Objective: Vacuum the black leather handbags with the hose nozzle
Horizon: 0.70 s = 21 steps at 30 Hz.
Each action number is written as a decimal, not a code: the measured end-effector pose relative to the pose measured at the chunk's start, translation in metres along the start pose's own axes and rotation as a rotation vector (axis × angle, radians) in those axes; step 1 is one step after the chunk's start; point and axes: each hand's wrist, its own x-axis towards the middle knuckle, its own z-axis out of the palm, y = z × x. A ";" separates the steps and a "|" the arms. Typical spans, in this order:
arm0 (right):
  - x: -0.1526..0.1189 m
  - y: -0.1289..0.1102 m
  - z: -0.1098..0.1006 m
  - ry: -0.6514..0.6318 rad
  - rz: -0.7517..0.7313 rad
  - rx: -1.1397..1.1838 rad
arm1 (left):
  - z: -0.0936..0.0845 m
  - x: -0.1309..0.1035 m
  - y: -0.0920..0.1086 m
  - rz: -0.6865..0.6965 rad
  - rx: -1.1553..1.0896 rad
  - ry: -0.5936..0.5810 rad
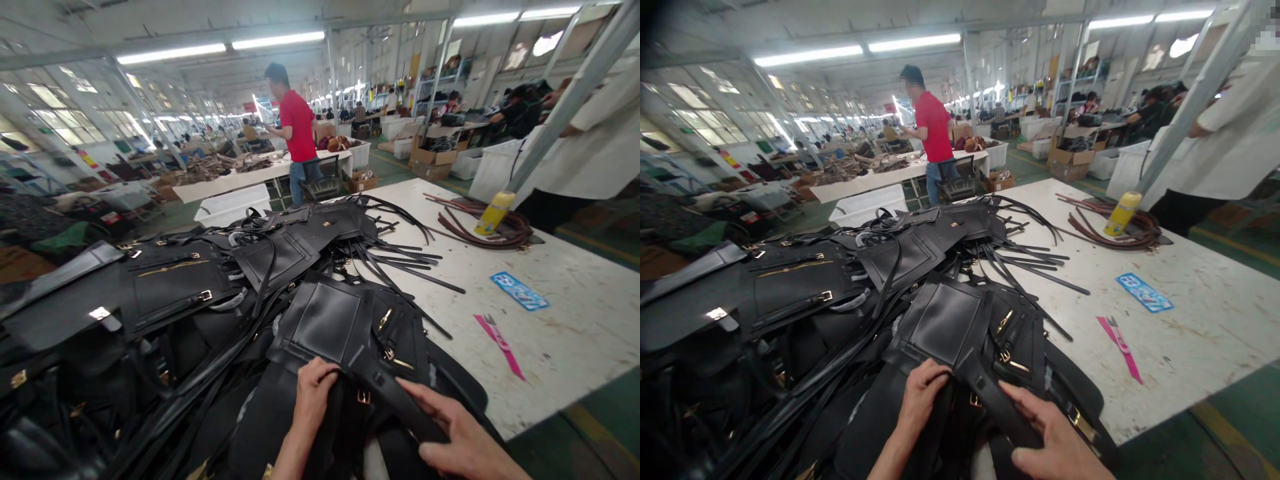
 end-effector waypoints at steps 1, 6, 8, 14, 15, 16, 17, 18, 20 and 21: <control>-0.003 0.003 0.002 -0.001 0.004 -0.043 | 0.000 0.002 0.002 -0.010 -0.037 -0.010; 0.011 -0.004 0.020 0.034 -0.015 -0.150 | 0.000 0.006 0.010 -0.077 -0.168 -0.072; 0.021 -0.012 0.026 -0.001 -0.045 -0.048 | -0.001 0.007 0.011 -0.107 -0.212 -0.090; 0.025 -0.015 0.012 0.091 -0.008 0.162 | -0.005 0.009 0.007 -0.203 -0.260 -0.061; 0.023 -0.012 0.006 0.099 0.005 0.188 | -0.006 0.009 0.007 -0.209 -0.259 -0.052; 0.021 -0.008 -0.001 0.100 0.012 0.218 | -0.007 0.009 0.007 -0.209 -0.258 -0.045; 0.019 -0.005 -0.007 0.085 0.013 0.254 | -0.008 0.008 0.008 -0.203 -0.257 -0.040; 0.018 -0.002 -0.013 0.057 0.005 0.300 | -0.009 0.007 0.008 -0.192 -0.255 -0.040; 0.016 0.002 -0.022 -0.062 -0.003 0.399 | -0.011 0.003 0.009 -0.162 -0.249 -0.046; 0.016 0.003 -0.025 -0.121 0.008 0.434 | -0.012 0.000 0.010 -0.148 -0.242 -0.047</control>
